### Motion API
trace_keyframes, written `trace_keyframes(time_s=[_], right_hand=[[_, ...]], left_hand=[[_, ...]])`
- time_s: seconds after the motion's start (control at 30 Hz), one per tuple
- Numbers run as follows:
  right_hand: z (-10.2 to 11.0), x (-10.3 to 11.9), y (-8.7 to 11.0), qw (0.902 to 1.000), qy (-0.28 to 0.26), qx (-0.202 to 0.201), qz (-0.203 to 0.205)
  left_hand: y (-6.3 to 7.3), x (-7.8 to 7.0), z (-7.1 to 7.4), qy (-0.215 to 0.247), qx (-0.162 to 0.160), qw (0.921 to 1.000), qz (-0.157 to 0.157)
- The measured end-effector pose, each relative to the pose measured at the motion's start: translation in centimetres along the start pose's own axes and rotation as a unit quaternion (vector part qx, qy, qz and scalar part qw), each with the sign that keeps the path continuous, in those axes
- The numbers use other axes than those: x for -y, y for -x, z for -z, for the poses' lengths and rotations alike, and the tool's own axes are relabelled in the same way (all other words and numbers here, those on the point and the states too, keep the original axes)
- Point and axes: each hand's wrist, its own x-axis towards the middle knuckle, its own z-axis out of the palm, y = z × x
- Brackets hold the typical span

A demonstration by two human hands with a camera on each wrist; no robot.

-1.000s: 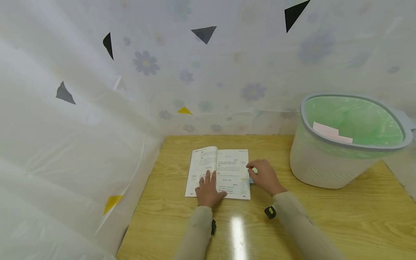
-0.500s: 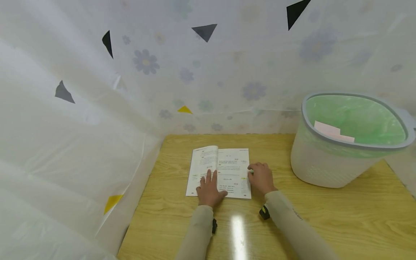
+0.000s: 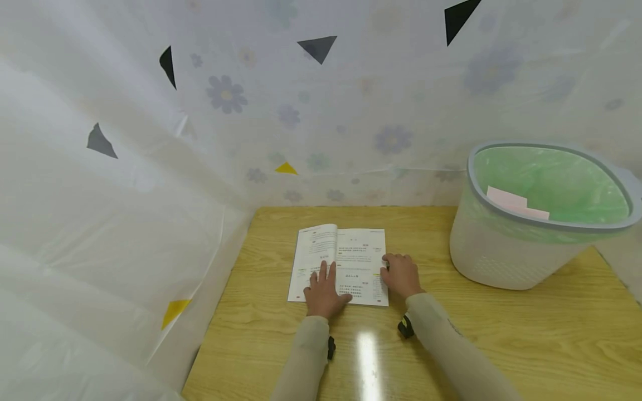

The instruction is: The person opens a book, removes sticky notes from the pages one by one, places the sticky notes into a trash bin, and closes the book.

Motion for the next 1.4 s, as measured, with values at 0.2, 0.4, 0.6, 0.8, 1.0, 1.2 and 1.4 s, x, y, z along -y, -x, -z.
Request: trace_keyframes(time_s=[0.2,0.4,0.6,0.8,1.0,1.2,1.4], right_hand=[[-0.1,0.2,-0.2,0.9996,-0.019,0.011,-0.016],[-0.1,0.5,-0.5,0.9983,-0.039,0.019,-0.038],[-0.1,0.3,-0.7,0.9952,-0.074,0.015,-0.063],[0.2,0.4,-0.5,0.9919,-0.109,0.003,-0.065],[0.7,2.1,-0.2,0.9814,-0.183,-0.050,-0.026],[0.1,3.6,0.2,0.9764,-0.207,-0.051,0.033],[-0.9,4.7,1.0,0.9792,-0.155,-0.063,0.115]], left_hand=[[-0.1,0.1,-0.1,-0.004,0.001,1.0000,-0.002],[-0.2,0.1,0.1,0.002,0.006,1.0000,0.004],[-0.2,0.0,0.2,0.003,0.010,0.9999,0.005],[0.1,-0.1,0.2,0.008,0.009,0.9999,0.002],[0.1,-0.2,0.4,0.005,0.012,0.9999,0.006],[-0.1,-0.2,0.5,-0.002,0.014,0.9999,0.003],[-0.3,0.3,0.3,0.007,0.028,0.9996,-0.008]])
